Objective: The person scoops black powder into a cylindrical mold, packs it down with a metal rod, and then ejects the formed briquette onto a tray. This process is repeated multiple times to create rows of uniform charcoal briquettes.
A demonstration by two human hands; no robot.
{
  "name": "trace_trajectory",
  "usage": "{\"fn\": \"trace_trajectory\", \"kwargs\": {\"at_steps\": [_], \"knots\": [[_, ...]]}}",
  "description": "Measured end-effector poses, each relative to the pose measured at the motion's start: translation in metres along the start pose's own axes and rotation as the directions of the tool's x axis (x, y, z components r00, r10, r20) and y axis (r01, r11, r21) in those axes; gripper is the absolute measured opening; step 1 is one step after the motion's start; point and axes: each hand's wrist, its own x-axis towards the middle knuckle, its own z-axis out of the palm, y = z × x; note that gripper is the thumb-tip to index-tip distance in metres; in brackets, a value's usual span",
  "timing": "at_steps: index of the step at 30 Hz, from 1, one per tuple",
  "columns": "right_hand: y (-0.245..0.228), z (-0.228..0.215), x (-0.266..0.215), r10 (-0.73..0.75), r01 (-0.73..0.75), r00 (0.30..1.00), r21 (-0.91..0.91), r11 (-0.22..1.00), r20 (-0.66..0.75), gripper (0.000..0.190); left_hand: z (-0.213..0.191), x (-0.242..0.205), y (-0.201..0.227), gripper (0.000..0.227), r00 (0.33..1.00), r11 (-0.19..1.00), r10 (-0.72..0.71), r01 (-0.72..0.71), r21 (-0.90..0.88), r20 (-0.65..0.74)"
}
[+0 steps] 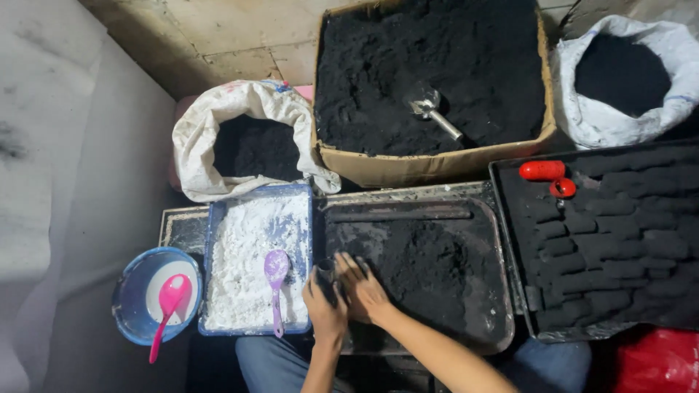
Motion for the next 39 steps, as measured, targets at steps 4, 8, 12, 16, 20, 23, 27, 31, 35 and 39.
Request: {"fn": "trace_trajectory", "kwargs": {"at_steps": [4,8,12,16,20,23,27,31,35,39], "knots": [[-0.004,-0.003,0.033,-0.090,0.091,0.939,0.013,0.996,0.331,0.061,-0.010,-0.002,0.011,0.043,0.994,0.999,0.051,-0.050,0.011,-0.100],[0.021,0.033,0.047,0.157,-0.144,0.985,-0.162,0.976,0.067,0.062,-0.009,0.002,0.014,0.048,0.992,0.995,-0.022,0.010,-0.098,-0.122],[0.064,0.023,0.021,0.287,-0.293,0.956,-0.112,0.950,-0.064,0.054,-0.013,-0.004,0.016,0.050,0.995,0.992,0.007,-0.020,-0.124,-0.102],[0.088,0.026,-0.011,0.314,-0.314,0.949,-0.140,0.939,-0.028,0.052,-0.008,-0.009,0.014,0.049,0.995,0.990,-0.042,0.029,-0.141,-0.094],[0.061,-0.019,-0.015,0.358,-0.358,0.934,-0.011,0.934,0.008,0.055,-0.011,-0.009,0.020,0.049,0.994,0.981,-0.097,0.086,-0.175,-0.055],[0.026,-0.029,-0.002,0.153,-0.167,0.969,0.055,0.984,0.194,0.070,-0.009,-0.008,0.015,0.050,0.993,0.980,-0.107,0.096,-0.174,-0.058],[0.002,-0.055,0.023,0.131,-0.041,0.839,-0.179,0.983,0.528,0.072,-0.009,-0.007,0.018,0.048,0.995,0.987,-0.062,0.049,-0.152,-0.082],[0.019,-0.073,0.017,0.351,-0.309,0.760,-0.171,0.935,0.548,0.073,-0.008,-0.009,0.021,0.048,0.995,0.982,-0.090,0.080,-0.173,-0.051],[0.048,-0.054,0.003,0.531,-0.523,0.717,-0.156,0.838,0.451,0.082,-0.008,-0.009,0.023,0.050,0.993,0.977,-0.106,0.094,-0.193,-0.051],[0.048,-0.051,0.000,0.582,-0.606,0.709,-0.078,0.791,0.398,0.083,-0.006,-0.012,0.029,0.049,0.992,0.973,-0.122,0.113,-0.201,-0.036]]}}
